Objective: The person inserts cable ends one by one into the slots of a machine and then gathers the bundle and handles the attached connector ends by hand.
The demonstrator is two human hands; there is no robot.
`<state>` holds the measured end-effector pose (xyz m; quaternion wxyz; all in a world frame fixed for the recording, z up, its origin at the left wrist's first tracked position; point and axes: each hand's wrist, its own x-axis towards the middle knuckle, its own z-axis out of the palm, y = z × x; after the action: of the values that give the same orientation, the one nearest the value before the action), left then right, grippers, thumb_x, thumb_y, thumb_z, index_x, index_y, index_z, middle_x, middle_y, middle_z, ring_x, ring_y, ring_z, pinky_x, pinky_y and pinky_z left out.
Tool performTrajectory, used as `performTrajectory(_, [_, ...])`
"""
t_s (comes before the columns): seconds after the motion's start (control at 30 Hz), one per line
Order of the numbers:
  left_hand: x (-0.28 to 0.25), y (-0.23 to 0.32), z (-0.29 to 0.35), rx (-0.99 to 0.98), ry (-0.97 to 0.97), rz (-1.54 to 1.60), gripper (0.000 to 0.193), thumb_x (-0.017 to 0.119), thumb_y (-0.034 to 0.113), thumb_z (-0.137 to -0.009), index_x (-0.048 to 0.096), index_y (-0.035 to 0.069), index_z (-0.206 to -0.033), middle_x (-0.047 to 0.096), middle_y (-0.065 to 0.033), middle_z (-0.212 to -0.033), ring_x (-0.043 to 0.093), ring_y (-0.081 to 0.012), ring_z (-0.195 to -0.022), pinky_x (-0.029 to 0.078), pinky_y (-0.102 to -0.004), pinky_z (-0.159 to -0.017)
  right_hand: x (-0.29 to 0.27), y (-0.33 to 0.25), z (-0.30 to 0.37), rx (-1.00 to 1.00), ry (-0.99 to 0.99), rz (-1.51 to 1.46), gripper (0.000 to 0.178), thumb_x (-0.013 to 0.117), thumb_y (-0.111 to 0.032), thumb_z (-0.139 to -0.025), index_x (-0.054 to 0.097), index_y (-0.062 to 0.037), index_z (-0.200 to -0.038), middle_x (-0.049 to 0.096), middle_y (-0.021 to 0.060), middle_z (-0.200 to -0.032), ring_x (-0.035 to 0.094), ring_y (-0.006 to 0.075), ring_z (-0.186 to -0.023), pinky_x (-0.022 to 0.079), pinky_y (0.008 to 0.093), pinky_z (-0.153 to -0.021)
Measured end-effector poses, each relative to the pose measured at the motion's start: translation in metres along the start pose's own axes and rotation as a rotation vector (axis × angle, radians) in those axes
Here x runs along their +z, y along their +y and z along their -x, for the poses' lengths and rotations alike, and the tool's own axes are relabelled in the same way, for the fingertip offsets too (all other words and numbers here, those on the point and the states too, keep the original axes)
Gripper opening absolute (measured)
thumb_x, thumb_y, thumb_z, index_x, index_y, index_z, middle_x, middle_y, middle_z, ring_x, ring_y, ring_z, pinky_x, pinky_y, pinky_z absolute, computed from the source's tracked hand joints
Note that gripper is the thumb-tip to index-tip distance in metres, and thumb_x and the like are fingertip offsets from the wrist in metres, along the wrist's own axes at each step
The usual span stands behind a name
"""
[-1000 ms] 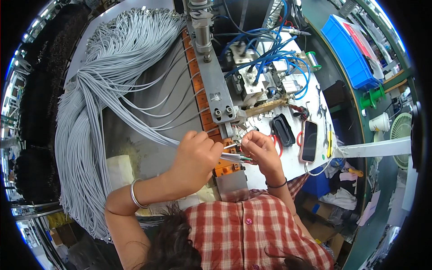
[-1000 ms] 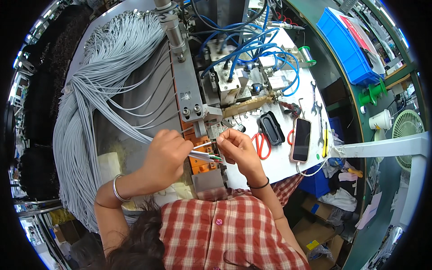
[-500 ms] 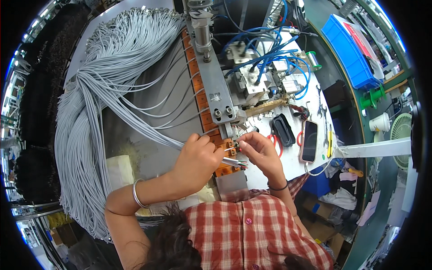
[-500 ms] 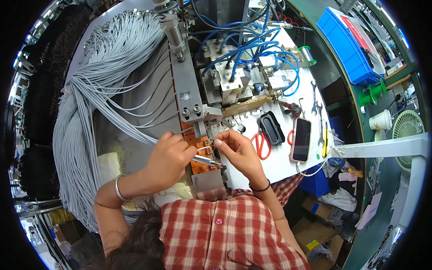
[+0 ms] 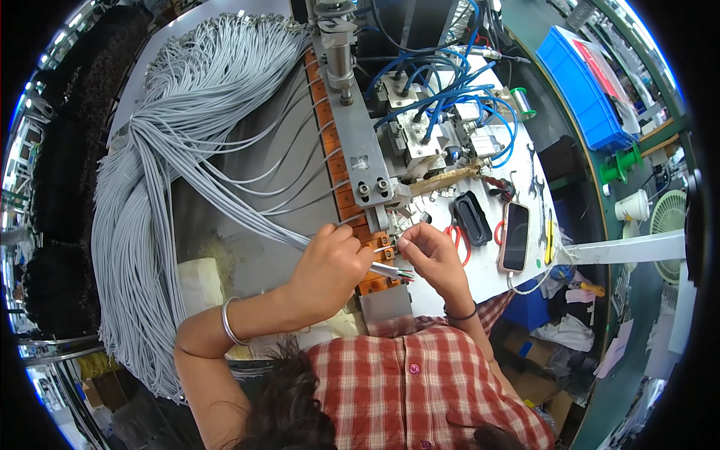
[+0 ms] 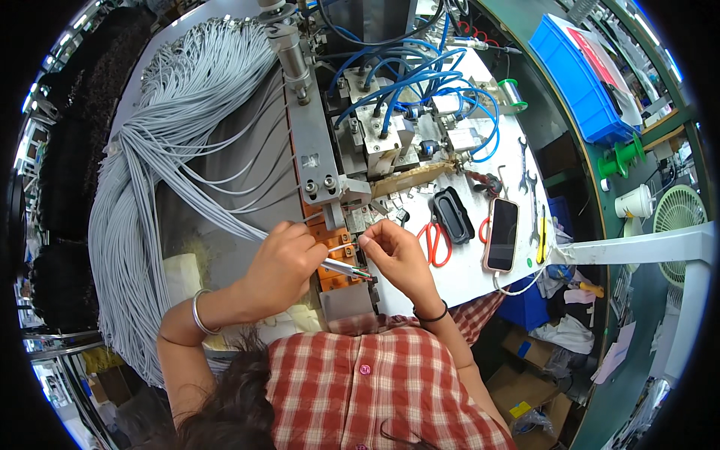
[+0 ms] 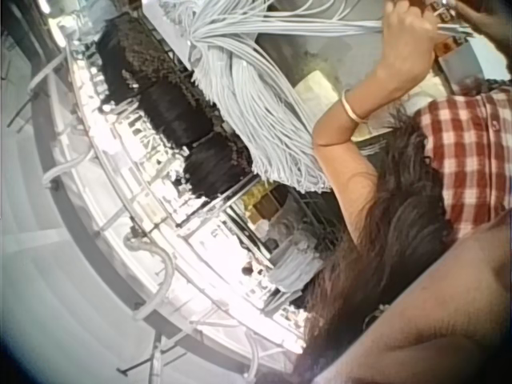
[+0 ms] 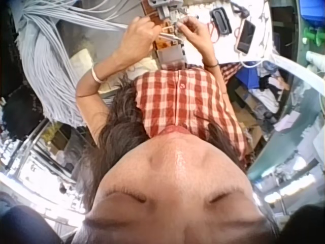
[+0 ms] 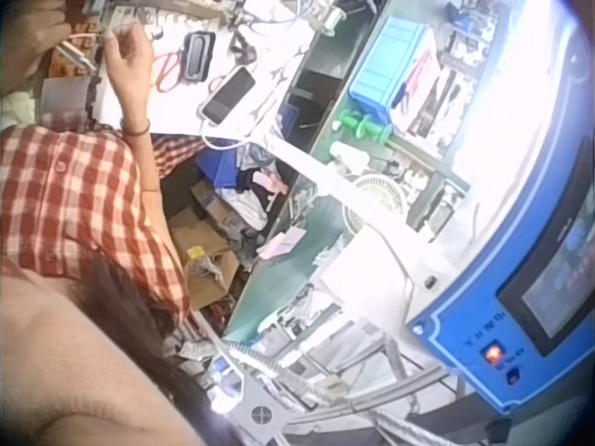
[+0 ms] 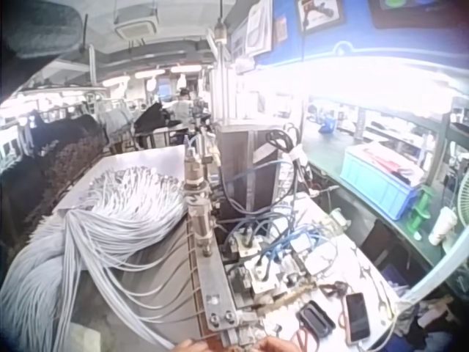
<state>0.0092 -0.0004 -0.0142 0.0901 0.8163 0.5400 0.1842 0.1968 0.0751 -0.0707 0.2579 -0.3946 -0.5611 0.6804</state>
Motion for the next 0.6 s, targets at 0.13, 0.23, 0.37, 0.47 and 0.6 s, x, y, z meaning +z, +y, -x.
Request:
performTrajectory(0.13, [-0.005,0.001,0.0,-0.009,0.014,-0.105,0.018,0.06,0.0,-0.057,0.054,0.004,-0.073,0.05,-0.0086,-0.068,0.049,-0.0258,-0.071,0.037,-0.0359,-0.065,0.004,0.005,-0.001,-0.069,0.022,-0.02,0.011,0.058,-0.004,-0.084,0.055,0.0009,-0.094,0.052,-0.0025,-0.07,0.05,0.0035,-0.064,0.04,0.0181,-0.056])
performTrajectory(0.23, [-0.008,0.003,-0.002,-0.046,0.041,-0.013,0.019,0.06,0.0,-0.059,0.056,0.004,-0.076,0.05,-0.0084,-0.069,0.049,-0.0258,-0.07,0.038,-0.0363,-0.063,0.002,-0.002,0.002,-0.121,0.024,-0.082,0.013,0.06,-0.003,-0.083,0.056,0.0014,-0.095,0.054,-0.0024,-0.071,0.05,0.0031,-0.064,0.04,0.0178,-0.056])
performTrajectory(0.37, [-0.009,0.002,-0.001,-0.06,0.037,0.076,0.021,0.06,0.0,-0.06,0.057,0.003,-0.08,0.05,-0.0081,-0.07,0.049,-0.0259,-0.069,0.039,-0.037,-0.061,0.004,-0.013,0.005,-0.111,-0.017,-0.211,0.013,0.062,-0.003,-0.081,0.059,0.0023,-0.093,0.058,-0.001,-0.075,0.052,0.0024,-0.065,0.041,0.0171,-0.056])
performTrajectory(0.47, [-0.009,0.002,-0.002,-0.035,0.048,0.08,0.019,0.06,-0.001,-0.06,0.055,0.003,-0.077,0.05,-0.0081,-0.07,0.049,-0.0255,-0.069,0.039,-0.0366,-0.06,0.007,-0.012,0.002,-0.119,0.025,-0.195,0.011,0.064,-0.003,-0.081,0.061,0.0031,-0.09,0.06,0.001,-0.074,0.052,0.0026,-0.062,0.041,0.0168,-0.053])
performTrajectory(0.6, [-0.009,0.002,-0.003,-0.011,0.081,0.036,0.015,0.058,-0.001,-0.058,0.051,0.004,-0.07,0.049,-0.0082,-0.068,0.05,-0.0246,-0.069,0.039,-0.0353,-0.06,0.004,-0.001,0.0,-0.111,0.09,-0.181,0.01,0.065,-0.004,-0.079,0.062,0.0037,-0.086,0.062,0.0037,-0.072,0.051,0.0032,-0.053,0.039,0.017,-0.045])
